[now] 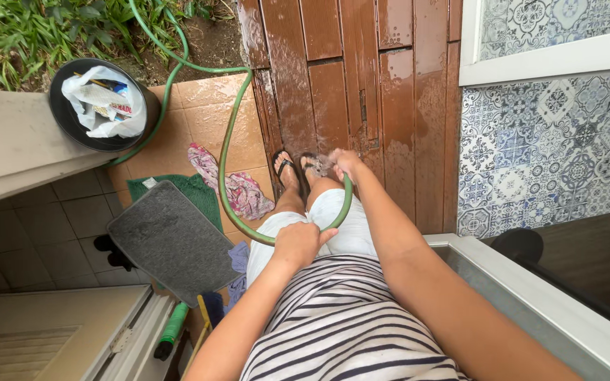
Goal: The person cleans various components of a white plastic hydroponic growing kit on an outdoor wooden deck by spraying them with water from a green garden hose and wiping the surfaces by hand. The person then moves to a bathroom to attach a shower head attachment to the end of the hose and continues rinsing the kit components.
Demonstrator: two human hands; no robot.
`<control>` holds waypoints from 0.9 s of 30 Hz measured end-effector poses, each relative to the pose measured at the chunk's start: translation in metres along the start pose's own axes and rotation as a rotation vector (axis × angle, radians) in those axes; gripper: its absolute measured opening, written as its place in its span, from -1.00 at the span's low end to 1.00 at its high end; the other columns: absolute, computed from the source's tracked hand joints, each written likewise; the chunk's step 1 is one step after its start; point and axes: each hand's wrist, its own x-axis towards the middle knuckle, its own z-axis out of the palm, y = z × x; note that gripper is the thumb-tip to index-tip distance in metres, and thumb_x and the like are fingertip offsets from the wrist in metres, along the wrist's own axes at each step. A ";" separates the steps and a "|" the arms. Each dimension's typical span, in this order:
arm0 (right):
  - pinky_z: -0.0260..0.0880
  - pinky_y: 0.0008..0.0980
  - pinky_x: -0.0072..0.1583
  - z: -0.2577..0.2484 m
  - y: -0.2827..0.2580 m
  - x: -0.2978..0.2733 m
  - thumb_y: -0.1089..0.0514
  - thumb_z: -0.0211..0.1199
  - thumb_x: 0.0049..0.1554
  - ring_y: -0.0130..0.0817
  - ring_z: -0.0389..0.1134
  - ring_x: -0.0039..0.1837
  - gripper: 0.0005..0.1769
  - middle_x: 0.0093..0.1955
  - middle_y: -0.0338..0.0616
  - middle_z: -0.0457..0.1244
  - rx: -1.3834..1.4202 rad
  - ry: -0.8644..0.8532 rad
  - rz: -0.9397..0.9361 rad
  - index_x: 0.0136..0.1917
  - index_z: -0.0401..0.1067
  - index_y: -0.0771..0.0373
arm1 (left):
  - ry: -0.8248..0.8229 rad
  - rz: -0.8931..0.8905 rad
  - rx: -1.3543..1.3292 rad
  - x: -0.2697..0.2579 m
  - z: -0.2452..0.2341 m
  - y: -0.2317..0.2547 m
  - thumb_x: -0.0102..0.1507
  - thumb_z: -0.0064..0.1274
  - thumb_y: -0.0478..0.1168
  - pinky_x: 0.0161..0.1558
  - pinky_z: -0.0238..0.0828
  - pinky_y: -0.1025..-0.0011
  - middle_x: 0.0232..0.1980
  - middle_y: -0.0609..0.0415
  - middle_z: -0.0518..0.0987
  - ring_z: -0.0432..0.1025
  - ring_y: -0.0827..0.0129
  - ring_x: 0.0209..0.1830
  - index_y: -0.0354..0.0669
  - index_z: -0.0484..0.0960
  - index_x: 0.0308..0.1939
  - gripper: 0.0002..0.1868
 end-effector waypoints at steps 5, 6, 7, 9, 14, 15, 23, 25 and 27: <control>0.03 -0.50 -0.49 -0.022 -0.027 0.008 -0.07 -0.07 0.37 -0.54 -0.01 -0.53 -0.69 -0.49 -0.28 0.08 -0.022 0.041 -0.046 -0.06 0.38 0.09 | 0.030 -0.001 -0.040 0.010 0.008 0.013 0.34 -0.27 0.39 -0.20 0.46 -0.06 -0.37 -0.24 0.65 0.57 -0.14 -0.28 -0.28 0.71 -0.46 -0.19; -0.02 -0.46 -0.51 -0.029 -0.027 0.010 0.00 -0.06 0.35 -0.52 -0.02 -0.53 -0.75 -0.48 -0.28 0.05 -0.001 0.020 -0.049 -0.05 0.37 0.08 | 0.042 0.007 -0.030 0.012 0.009 0.014 0.34 -0.27 0.39 -0.20 0.46 -0.07 -0.37 -0.24 0.65 0.56 -0.15 -0.28 -0.28 0.71 -0.46 -0.19; -0.07 -0.43 -0.52 -0.040 -0.021 0.007 0.06 -0.04 0.32 -0.51 -0.03 -0.53 -0.81 -0.48 -0.28 0.03 0.020 -0.001 -0.052 -0.04 0.36 0.07 | 0.054 0.015 -0.020 0.015 0.009 0.015 0.34 -0.26 0.39 -0.21 0.45 -0.08 -0.36 -0.25 0.65 0.56 -0.16 -0.27 -0.27 0.71 -0.46 -0.19; -0.10 -0.42 -0.52 -0.023 0.002 0.008 0.11 0.00 0.31 -0.51 -0.04 -0.52 -0.91 -0.47 -0.29 0.00 0.030 -0.074 0.019 -0.04 0.31 0.04 | 0.043 0.019 0.019 0.016 0.011 0.015 0.32 -0.24 0.40 -0.21 0.46 -0.06 -0.35 -0.26 0.64 0.56 -0.17 -0.26 -0.29 0.71 -0.44 -0.18; -0.02 -0.53 -0.47 -0.061 0.007 -0.009 -0.14 -0.17 0.38 -0.58 -0.04 -0.50 -0.64 -0.41 -0.30 0.08 -0.053 -0.039 0.133 -0.01 0.35 0.06 | -0.016 0.015 -0.025 0.027 0.028 0.044 0.32 -0.25 0.42 -0.18 0.46 -0.04 -0.34 -0.26 0.65 0.57 -0.14 -0.25 -0.28 0.72 -0.43 -0.18; -0.01 -0.54 -0.47 -0.069 -0.005 -0.006 -0.13 -0.17 0.39 -0.59 -0.03 -0.50 -0.63 -0.40 -0.31 0.08 -0.078 -0.024 0.103 0.00 0.36 0.08 | 0.015 0.014 -0.033 0.030 0.032 0.052 0.33 -0.25 0.41 -0.17 0.46 -0.05 -0.34 -0.26 0.65 0.57 -0.15 -0.26 -0.27 0.72 -0.43 -0.19; 0.00 -0.52 -0.47 -0.086 -0.033 0.019 -0.09 -0.08 0.37 -0.58 -0.04 -0.49 -0.68 -0.40 -0.31 0.04 -0.571 -0.211 0.202 0.03 0.38 0.13 | 0.127 -0.118 -0.209 0.042 0.052 0.110 0.35 -0.26 0.40 -0.17 0.48 -0.01 -0.36 -0.23 0.66 0.58 -0.11 -0.27 -0.26 0.72 -0.46 -0.18; -0.01 -0.55 -0.46 -0.092 -0.025 0.024 -0.17 -0.13 0.38 -0.60 -0.05 -0.49 -0.61 -0.40 -0.32 0.05 -0.660 -0.233 0.253 0.05 0.37 0.11 | 0.168 -0.131 -0.260 0.045 0.063 0.126 0.35 -0.26 0.39 -0.16 0.48 -0.01 -0.35 -0.24 0.66 0.58 -0.14 -0.27 -0.24 0.73 -0.46 -0.20; -0.01 -0.57 -0.46 -0.100 -0.011 0.023 -0.19 -0.16 0.38 -0.63 -0.05 -0.49 -0.59 -0.39 -0.34 0.06 -0.734 -0.261 0.317 0.08 0.38 0.08 | 0.111 -0.188 -0.301 0.048 0.074 0.135 0.33 -0.24 0.41 -0.15 0.49 0.00 -0.32 -0.23 0.66 0.59 -0.11 -0.25 -0.25 0.74 -0.43 -0.20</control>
